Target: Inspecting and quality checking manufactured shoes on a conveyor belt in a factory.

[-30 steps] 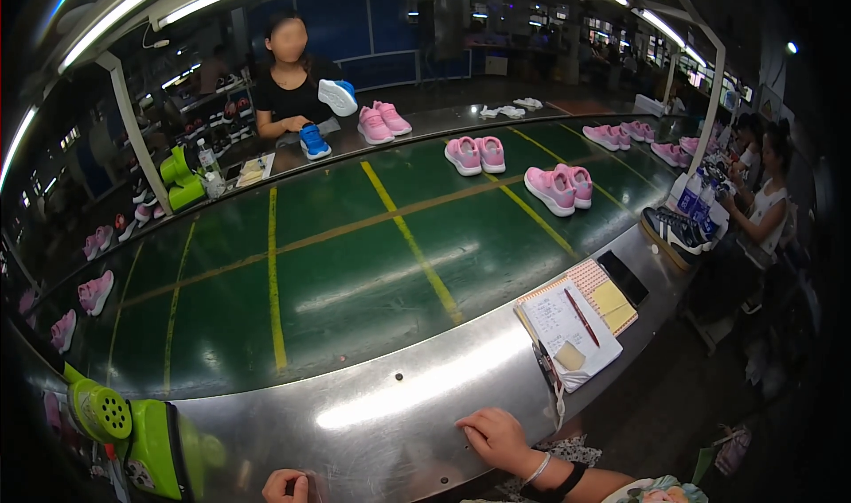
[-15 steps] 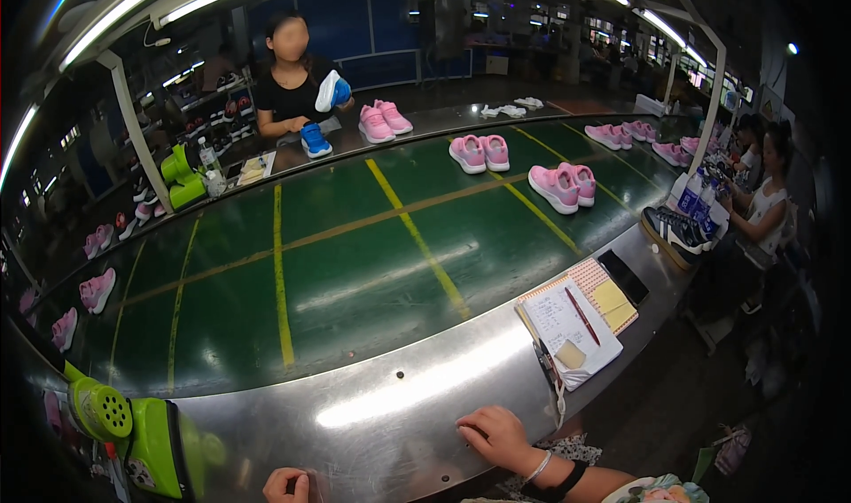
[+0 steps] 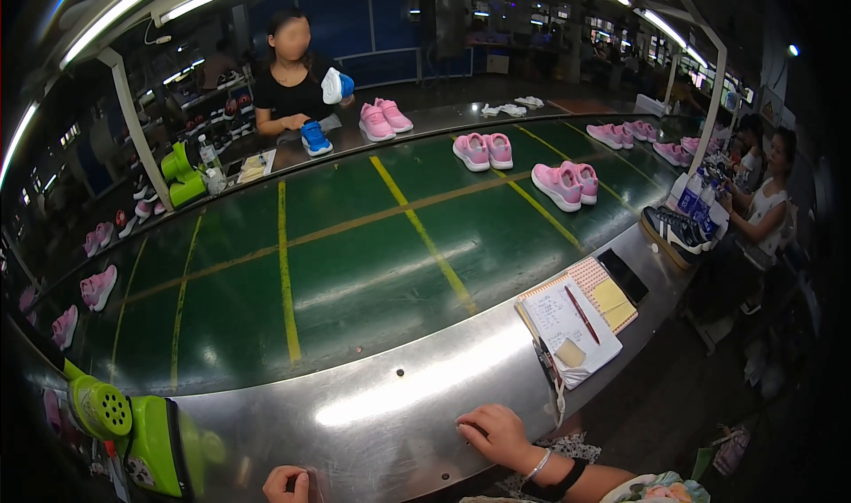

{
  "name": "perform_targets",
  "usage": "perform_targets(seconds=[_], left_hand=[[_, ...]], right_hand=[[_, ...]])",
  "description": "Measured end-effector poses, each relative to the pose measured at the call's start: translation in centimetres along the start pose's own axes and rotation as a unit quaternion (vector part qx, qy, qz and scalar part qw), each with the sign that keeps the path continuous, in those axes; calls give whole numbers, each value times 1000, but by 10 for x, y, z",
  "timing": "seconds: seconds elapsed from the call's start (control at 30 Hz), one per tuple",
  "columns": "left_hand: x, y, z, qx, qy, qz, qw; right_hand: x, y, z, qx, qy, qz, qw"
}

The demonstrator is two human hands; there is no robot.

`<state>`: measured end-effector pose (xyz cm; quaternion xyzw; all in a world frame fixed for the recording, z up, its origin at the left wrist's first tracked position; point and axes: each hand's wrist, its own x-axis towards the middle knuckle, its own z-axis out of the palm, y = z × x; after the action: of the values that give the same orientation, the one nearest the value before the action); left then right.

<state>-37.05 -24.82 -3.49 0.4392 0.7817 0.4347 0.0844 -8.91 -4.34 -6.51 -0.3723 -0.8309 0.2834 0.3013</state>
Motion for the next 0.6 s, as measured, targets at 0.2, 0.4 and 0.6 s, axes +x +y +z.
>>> perform_targets(seconds=[0.2, 0.4, 0.6], left_hand=[[0, -2, 1, -2, 3, 6, 1000], [-1, -2, 1, -5, 4, 5, 1000], [0, -1, 0, -1, 2, 10, 1000]], right_hand=[[0, 1, 1, -8, -4, 0, 1000], [0, 1, 1, -5, -3, 6, 1000], [-1, 3, 2, -1, -1, 5, 1000]])
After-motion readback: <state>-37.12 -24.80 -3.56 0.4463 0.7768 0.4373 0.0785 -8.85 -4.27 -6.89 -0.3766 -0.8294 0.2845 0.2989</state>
